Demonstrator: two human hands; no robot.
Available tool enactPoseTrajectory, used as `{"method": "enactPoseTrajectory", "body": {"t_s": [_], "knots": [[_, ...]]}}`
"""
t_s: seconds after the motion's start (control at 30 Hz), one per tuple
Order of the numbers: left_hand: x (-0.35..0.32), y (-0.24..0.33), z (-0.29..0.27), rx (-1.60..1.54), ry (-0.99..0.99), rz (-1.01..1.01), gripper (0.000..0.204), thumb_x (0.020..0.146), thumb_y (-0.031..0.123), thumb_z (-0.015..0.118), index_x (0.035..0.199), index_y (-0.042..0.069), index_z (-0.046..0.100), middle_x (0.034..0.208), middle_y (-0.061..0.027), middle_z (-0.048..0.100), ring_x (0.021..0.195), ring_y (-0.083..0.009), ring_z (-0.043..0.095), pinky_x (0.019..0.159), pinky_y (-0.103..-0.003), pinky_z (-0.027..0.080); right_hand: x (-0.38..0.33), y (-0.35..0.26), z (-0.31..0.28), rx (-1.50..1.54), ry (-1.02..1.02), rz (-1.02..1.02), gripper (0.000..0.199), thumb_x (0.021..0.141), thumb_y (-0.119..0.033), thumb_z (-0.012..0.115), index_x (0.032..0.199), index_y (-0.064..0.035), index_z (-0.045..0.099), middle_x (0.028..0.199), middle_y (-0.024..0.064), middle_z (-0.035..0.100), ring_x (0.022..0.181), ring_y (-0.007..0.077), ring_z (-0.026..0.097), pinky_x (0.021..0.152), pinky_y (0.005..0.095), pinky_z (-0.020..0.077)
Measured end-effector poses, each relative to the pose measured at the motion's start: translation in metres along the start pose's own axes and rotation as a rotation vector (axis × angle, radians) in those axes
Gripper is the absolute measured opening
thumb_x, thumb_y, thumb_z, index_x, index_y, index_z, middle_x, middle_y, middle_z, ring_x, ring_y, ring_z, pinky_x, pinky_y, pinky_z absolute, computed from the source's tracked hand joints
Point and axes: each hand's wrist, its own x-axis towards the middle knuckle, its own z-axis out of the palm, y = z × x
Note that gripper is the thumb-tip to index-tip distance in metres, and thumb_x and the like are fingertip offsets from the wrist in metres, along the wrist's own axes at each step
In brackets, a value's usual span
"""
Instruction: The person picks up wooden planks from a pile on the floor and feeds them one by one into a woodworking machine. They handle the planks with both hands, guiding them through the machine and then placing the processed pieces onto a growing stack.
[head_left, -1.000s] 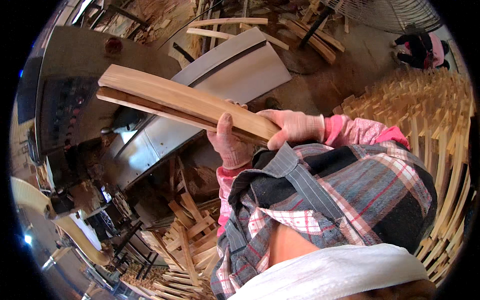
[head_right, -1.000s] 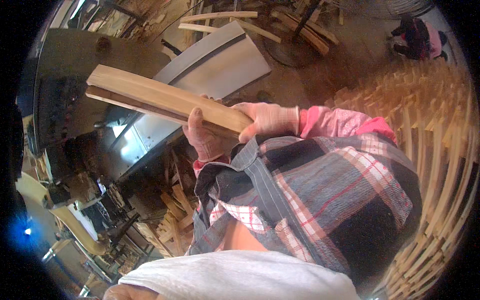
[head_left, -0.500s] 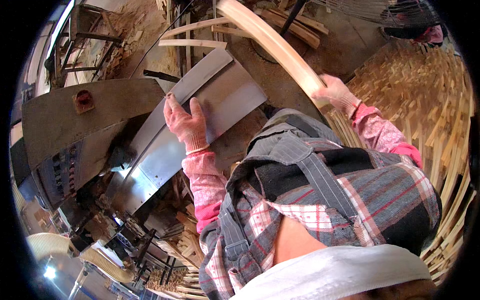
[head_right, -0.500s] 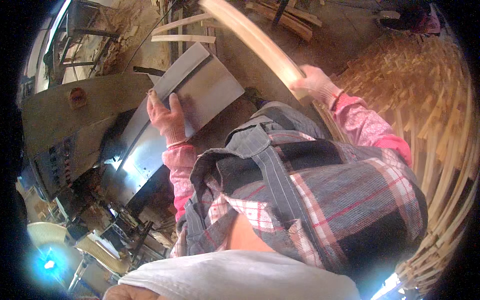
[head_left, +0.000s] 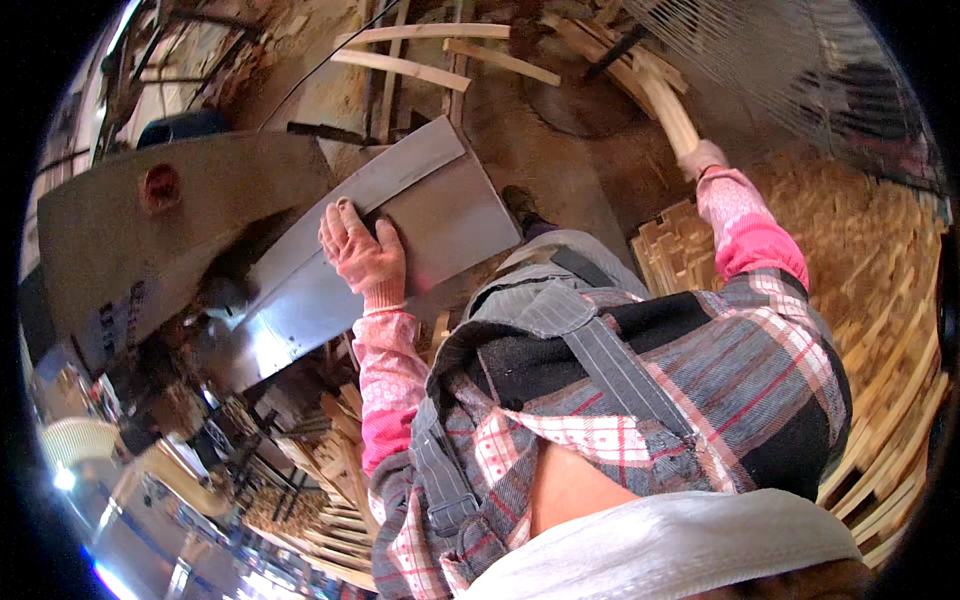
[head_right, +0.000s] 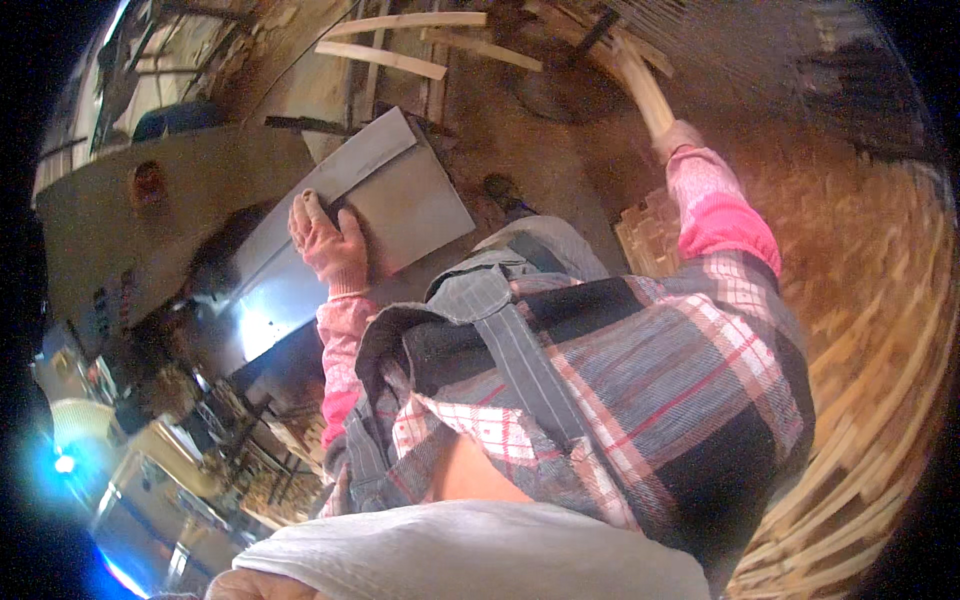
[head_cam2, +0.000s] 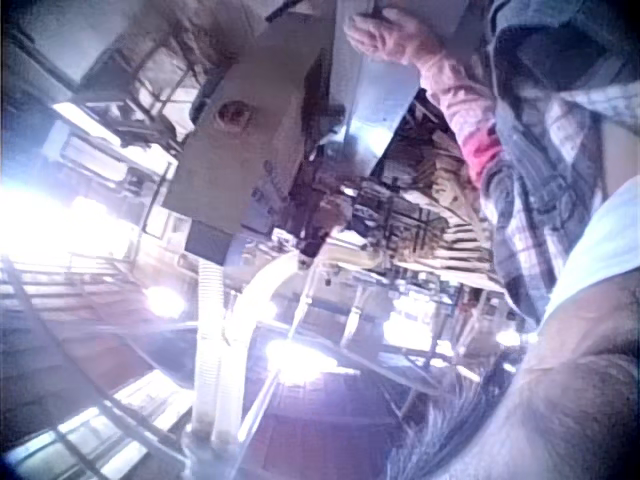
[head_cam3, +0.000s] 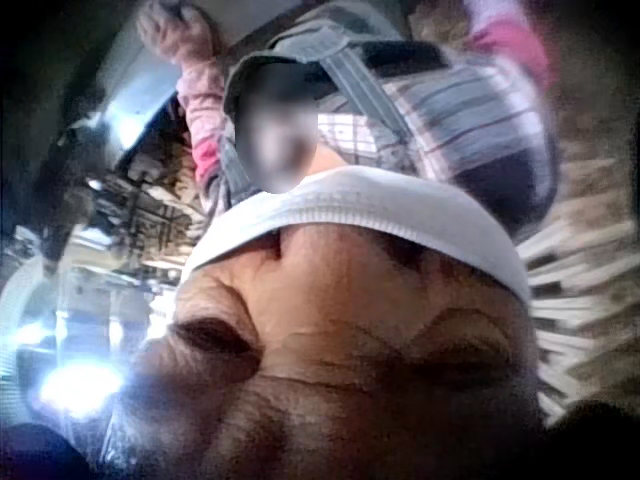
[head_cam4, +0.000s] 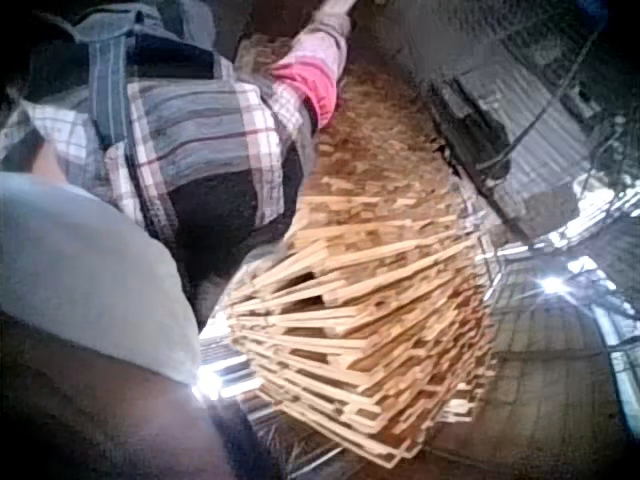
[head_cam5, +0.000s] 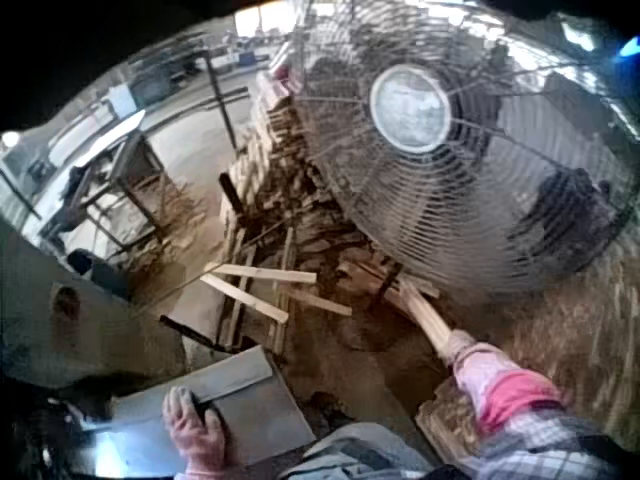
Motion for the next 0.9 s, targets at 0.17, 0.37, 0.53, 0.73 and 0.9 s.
{"method": "enactPoseTrajectory", "body": {"t_s": [0.17,0.37,0.53,0.73,0.9], "knots": [[0.0,0.023,-0.008,-0.024,0.015,-0.056,0.056,0.081,0.02,0.067,0.133,0.004,0.055,0.138,-0.0204,0.053,0.129,-0.0389,0.049,0.113,-0.05,0.033,0.063,0.032,-0.001,-0.312,-0.072,-0.416,0.033,0.086,-0.022,0.063,0.111,-0.0012,0.067,0.101,0.0197,0.07,0.098,0.0308,0.068,0.084,0.0399,0.0524],[-0.052,0.059,-0.079,-0.327,0.043,-0.252,0.046,0.08,0.021,0.067,0.121,0.002,0.06,0.125,-0.0199,0.06,0.12,-0.0387,0.055,0.106,-0.047,0.041,-0.051,-0.04,0.062,0.021,-0.557,-0.434,0.036,0.086,-0.024,0.069,0.113,-0.0009,0.069,0.096,0.0163,0.072,0.084,0.0269,0.07,0.075,0.0382,0.0544],[-0.121,0.075,-0.112,-0.53,0.118,-0.465,0.035,0.083,0.017,0.066,0.115,0.001,0.064,0.117,-0.0199,0.065,0.11,-0.0371,0.061,0.098,-0.043,0.049,-0.051,-0.105,0.022,0.46,-0.381,-0.514,0.039,0.09,-0.016,0.067,0.127,-0.0039,0.06,0.09,0.0041,0.065,0.065,0.0138,0.059,0.056,0.027,0.0473],[-0.269,0.082,-0.131,-0.441,0.173,-0.882,0.025,0.088,0.016,0.063,0.109,0.003,0.069,0.114,-0.018,0.068,0.106,-0.034,0.065,0.094,-0.04,0.052,-0.185,-0.207,-0.048,0.722,0.13,-1.105,0.043,0.098,-0.017,0.061,0.136,0.0025,0.054,0.136,0.0124,0.058,0.121,0.0207,0.056,0.106,0.0316,0.0411],[-0.351,0.071,-0.144,-0.391,0.21,-1.057,0.025,0.089,0.02,0.062,0.109,0.007,0.068,0.109,-0.0167,0.069,0.102,-0.0357,0.065,0.09,-0.042,0.052,-0.358,-0.267,0.015,0.518,0.024,-1.504,0.038,0.094,-0.011,0.064,0.131,-0.005,0.059,0.114,0.0075,0.069,0.093,0.0164,0.067,0.083,0.0274,0.0532]]}}
